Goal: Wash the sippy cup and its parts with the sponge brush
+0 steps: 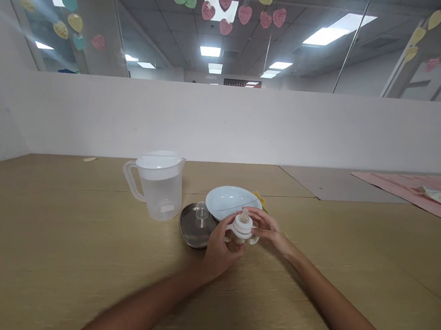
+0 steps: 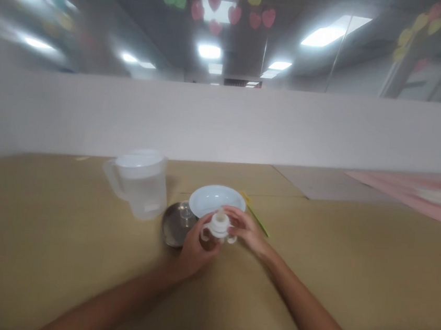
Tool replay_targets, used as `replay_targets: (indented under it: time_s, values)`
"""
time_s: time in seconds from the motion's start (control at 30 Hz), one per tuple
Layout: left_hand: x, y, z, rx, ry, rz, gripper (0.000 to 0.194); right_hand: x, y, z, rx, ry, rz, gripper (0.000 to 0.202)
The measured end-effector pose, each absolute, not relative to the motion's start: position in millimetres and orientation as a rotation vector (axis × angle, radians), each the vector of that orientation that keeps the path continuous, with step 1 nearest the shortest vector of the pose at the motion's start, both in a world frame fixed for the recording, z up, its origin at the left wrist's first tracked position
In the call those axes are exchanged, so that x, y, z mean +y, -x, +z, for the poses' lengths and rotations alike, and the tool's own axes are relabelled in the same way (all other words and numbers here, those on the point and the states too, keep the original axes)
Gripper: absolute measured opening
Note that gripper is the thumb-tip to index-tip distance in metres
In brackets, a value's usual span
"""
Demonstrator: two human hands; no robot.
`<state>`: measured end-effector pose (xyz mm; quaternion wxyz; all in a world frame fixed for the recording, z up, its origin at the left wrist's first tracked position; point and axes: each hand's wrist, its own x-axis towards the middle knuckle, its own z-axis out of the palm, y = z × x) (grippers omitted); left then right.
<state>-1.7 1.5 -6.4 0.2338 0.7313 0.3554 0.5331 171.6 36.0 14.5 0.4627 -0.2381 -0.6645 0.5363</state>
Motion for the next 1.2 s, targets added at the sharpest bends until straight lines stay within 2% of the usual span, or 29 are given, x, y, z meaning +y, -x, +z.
replay_targets:
  time_s: [0.23, 0.3, 0.47, 0.7, 0.83, 1.03, 1.2]
  values:
    - [1.0, 0.6, -7.7, 0.995, -1.975, 1.465, 0.061, 34.9, -164.2, 8.7, -1.694, 0.754, 0.864, 0.034]
    - [1.6, 0.8, -8.7, 0.996, -1.984, 1.461, 0.062, 34.8, -167.3, 10.8, -1.737, 0.777, 0.886, 0.034]
    - [3.8, 1.9, -10.7, 0.989, -2.022, 1.475, 0.062, 35.6, -174.9, 16.5, -1.632, 0.752, 1.159, 0.051]
    - [3.1, 2.4, -8.2, 0.969, -2.043, 1.488, 0.063, 40.7, -172.8, 13.2, -1.542, 0.705, 1.339, 0.048]
    - [3.2, 2.5, -8.4, 0.949, -2.009, 1.470, 0.062, 39.1, -167.3, 7.9, -1.517, 0.774, 1.196, 0.040]
    - [4.3, 3.8, -9.6, 0.990, -1.904, 1.382, 0.054, 32.6, -160.1, 12.0, -1.716, 0.838, 0.831, 0.040]
    - [3.7, 4.4, -6.3, 0.962, -1.824, 1.319, 0.050, 29.0, -162.3, 14.2, -1.725, 0.781, 0.929, 0.037]
